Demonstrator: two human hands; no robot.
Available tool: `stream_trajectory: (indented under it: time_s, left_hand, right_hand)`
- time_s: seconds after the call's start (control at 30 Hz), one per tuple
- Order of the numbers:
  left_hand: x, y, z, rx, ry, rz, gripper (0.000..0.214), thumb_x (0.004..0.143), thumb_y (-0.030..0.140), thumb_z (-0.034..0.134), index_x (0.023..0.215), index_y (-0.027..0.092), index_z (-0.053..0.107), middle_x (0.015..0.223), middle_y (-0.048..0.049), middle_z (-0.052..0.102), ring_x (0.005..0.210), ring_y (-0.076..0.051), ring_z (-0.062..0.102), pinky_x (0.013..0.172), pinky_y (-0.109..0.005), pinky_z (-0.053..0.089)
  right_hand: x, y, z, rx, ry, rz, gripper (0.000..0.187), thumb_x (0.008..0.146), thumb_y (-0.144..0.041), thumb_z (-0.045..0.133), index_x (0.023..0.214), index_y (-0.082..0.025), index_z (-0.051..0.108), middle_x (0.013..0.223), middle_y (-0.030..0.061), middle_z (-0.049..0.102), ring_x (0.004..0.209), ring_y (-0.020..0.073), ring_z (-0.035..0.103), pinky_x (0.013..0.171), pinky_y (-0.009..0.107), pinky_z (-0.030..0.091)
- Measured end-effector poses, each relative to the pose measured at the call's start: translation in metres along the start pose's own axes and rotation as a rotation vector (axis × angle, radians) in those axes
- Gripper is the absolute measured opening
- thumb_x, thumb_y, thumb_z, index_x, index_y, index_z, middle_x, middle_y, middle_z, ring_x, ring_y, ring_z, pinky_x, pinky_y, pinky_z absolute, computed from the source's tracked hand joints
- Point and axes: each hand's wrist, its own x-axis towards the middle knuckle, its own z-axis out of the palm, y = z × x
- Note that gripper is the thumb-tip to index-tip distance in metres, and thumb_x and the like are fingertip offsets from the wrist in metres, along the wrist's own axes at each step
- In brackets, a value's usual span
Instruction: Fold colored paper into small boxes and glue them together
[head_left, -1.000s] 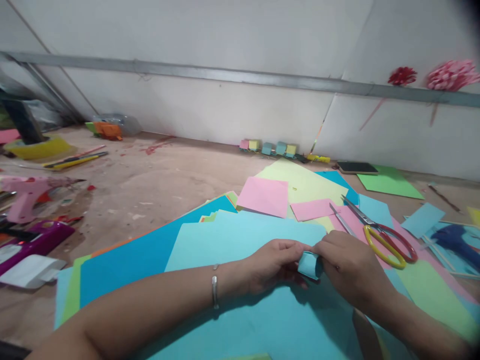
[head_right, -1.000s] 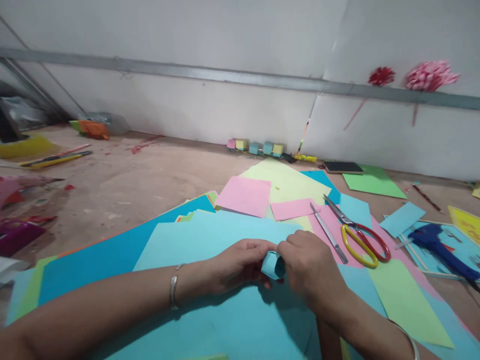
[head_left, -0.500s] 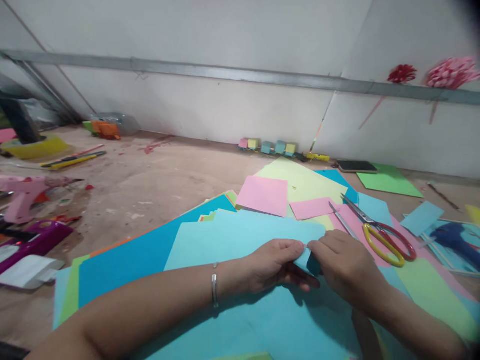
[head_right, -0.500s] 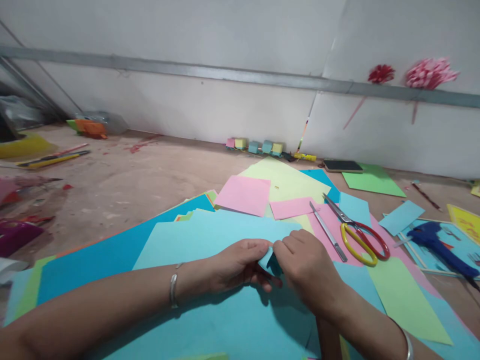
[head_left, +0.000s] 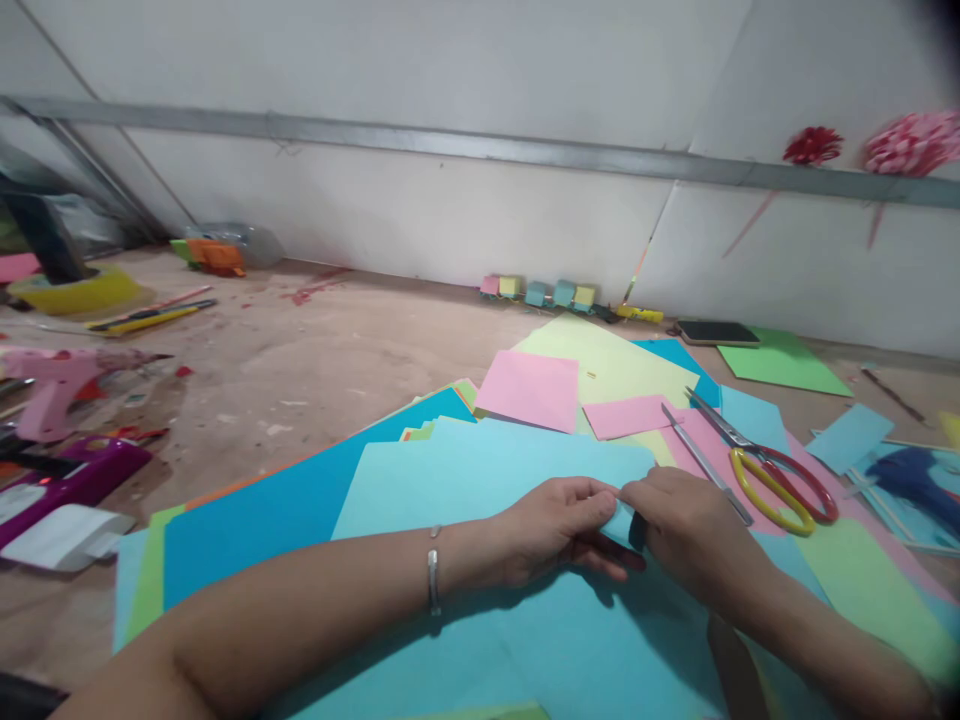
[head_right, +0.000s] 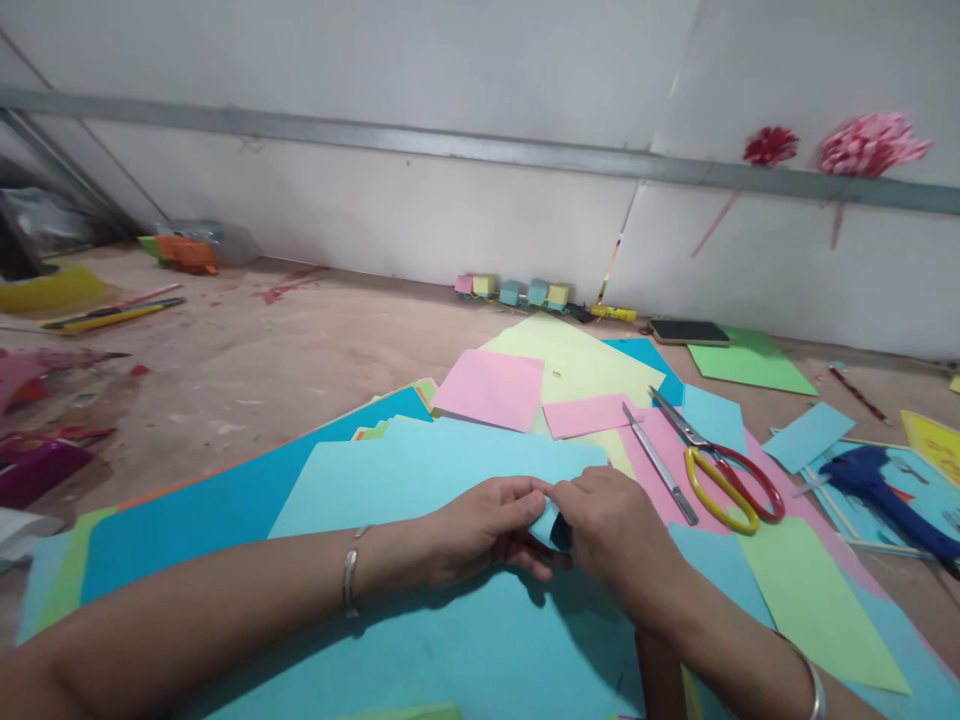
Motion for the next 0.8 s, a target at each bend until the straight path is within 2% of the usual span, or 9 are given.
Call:
stream_trajectory:
  time_s: [0.07, 0.13, 0.23, 0.3, 0.37, 0.47, 0.57, 0.63, 0.8]
  left_hand:
    - [0.000, 0.000, 0.000, 0.009, 0.008, -0.001, 0.059, 0.061, 0.057, 0.082, 0.091, 0.012, 0.057, 0.077, -0.0062, 0.068, 0.062, -0.015, 0.069, 0.063, -0.024, 0.052]
    - [0.000, 0.000, -0.001, 0.011, 0.019, -0.006, 0.058, 0.062, 0.057, 0.081, 0.089, 0.012, 0.057, 0.076, -0.0071, 0.068, 0.061, -0.015, 0.068, 0.062, -0.024, 0.052]
    - [0.000, 0.001, -0.002, -0.008, 0.009, -0.010, 0.054, 0.067, 0.054, 0.080, 0.092, 0.011, 0.058, 0.084, -0.0100, 0.069, 0.070, -0.018, 0.070, 0.066, -0.028, 0.053]
    - [0.000, 0.002, -0.002, -0.026, 0.000, -0.001, 0.049, 0.073, 0.049, 0.077, 0.097, 0.011, 0.059, 0.090, -0.0104, 0.068, 0.074, -0.019, 0.070, 0.067, -0.028, 0.054]
    - [0.001, 0.003, -0.003, -0.042, 0.014, 0.006, 0.040, 0.080, 0.044, 0.071, 0.099, 0.011, 0.061, 0.088, -0.0099, 0.068, 0.071, -0.018, 0.070, 0.062, -0.026, 0.052]
    - [0.003, 0.005, -0.003, -0.065, 0.062, -0.038, 0.035, 0.092, 0.042, 0.054, 0.092, 0.008, 0.063, 0.080, -0.0108, 0.069, 0.060, -0.014, 0.066, 0.051, -0.021, 0.047]
    - [0.004, 0.009, -0.003, -0.087, 0.091, -0.116, 0.047, 0.099, 0.043, 0.036, 0.083, 0.008, 0.064, 0.071, -0.0104, 0.069, 0.047, -0.010, 0.059, 0.042, -0.018, 0.040]
    - [0.004, 0.012, -0.002, -0.090, 0.104, -0.171, 0.056, 0.101, 0.044, 0.028, 0.076, 0.008, 0.063, 0.065, -0.0090, 0.067, 0.042, -0.009, 0.056, 0.038, -0.017, 0.035]
    - [0.004, 0.017, -0.001, -0.058, 0.165, -0.267, 0.065, 0.100, 0.054, 0.022, 0.073, 0.010, 0.062, 0.053, -0.0061, 0.062, 0.036, -0.009, 0.052, 0.034, -0.016, 0.031]
  right_hand:
    - [0.000, -0.002, 0.001, -0.015, 0.046, -0.024, 0.029, 0.069, 0.002, 0.039, 0.052, -0.020, 0.047, 0.048, 0.0012, 0.047, 0.048, 0.0146, 0.039, 0.051, 0.028, 0.022]
    - [0.000, -0.001, 0.003, -0.010, 0.035, -0.013, 0.028, 0.069, 0.002, 0.039, 0.053, -0.020, 0.046, 0.049, 0.0009, 0.047, 0.048, 0.0145, 0.040, 0.051, 0.028, 0.022]
    - [0.001, 0.005, 0.001, 0.056, -0.147, 0.092, 0.024, 0.070, -0.001, 0.044, 0.058, -0.019, 0.053, 0.052, -0.0004, 0.054, 0.050, 0.0138, 0.048, 0.050, 0.025, 0.027]
    - [0.004, 0.011, -0.005, 0.127, -0.306, 0.174, 0.019, 0.074, -0.007, 0.050, 0.075, -0.020, 0.064, 0.060, -0.0004, 0.064, 0.055, 0.0146, 0.057, 0.051, 0.023, 0.034]
    - [0.007, 0.016, -0.013, 0.160, -0.365, 0.206, 0.021, 0.080, -0.015, 0.055, 0.097, -0.020, 0.067, 0.075, 0.0026, 0.073, 0.064, 0.0175, 0.065, 0.054, 0.025, 0.043]
    - [0.009, 0.023, -0.024, 0.138, -0.286, 0.173, 0.026, 0.090, -0.018, 0.048, 0.109, -0.017, 0.065, 0.090, 0.0086, 0.076, 0.076, 0.0207, 0.070, 0.060, 0.029, 0.051]
    - [0.009, 0.028, -0.029, 0.143, -0.153, 0.069, 0.030, 0.093, -0.011, 0.039, 0.107, -0.017, 0.065, 0.094, 0.0092, 0.074, 0.082, 0.0195, 0.069, 0.065, 0.030, 0.053]
    - [0.008, 0.029, -0.030, 0.146, -0.075, -0.025, 0.031, 0.092, -0.008, 0.039, 0.105, -0.020, 0.066, 0.098, 0.0092, 0.072, 0.089, 0.0200, 0.067, 0.071, 0.032, 0.053]
    - [0.006, 0.025, -0.031, 0.119, -0.060, -0.128, 0.025, 0.092, -0.015, 0.050, 0.100, -0.030, 0.068, 0.126, 0.0053, 0.061, 0.110, 0.0235, 0.059, 0.086, 0.037, 0.051]
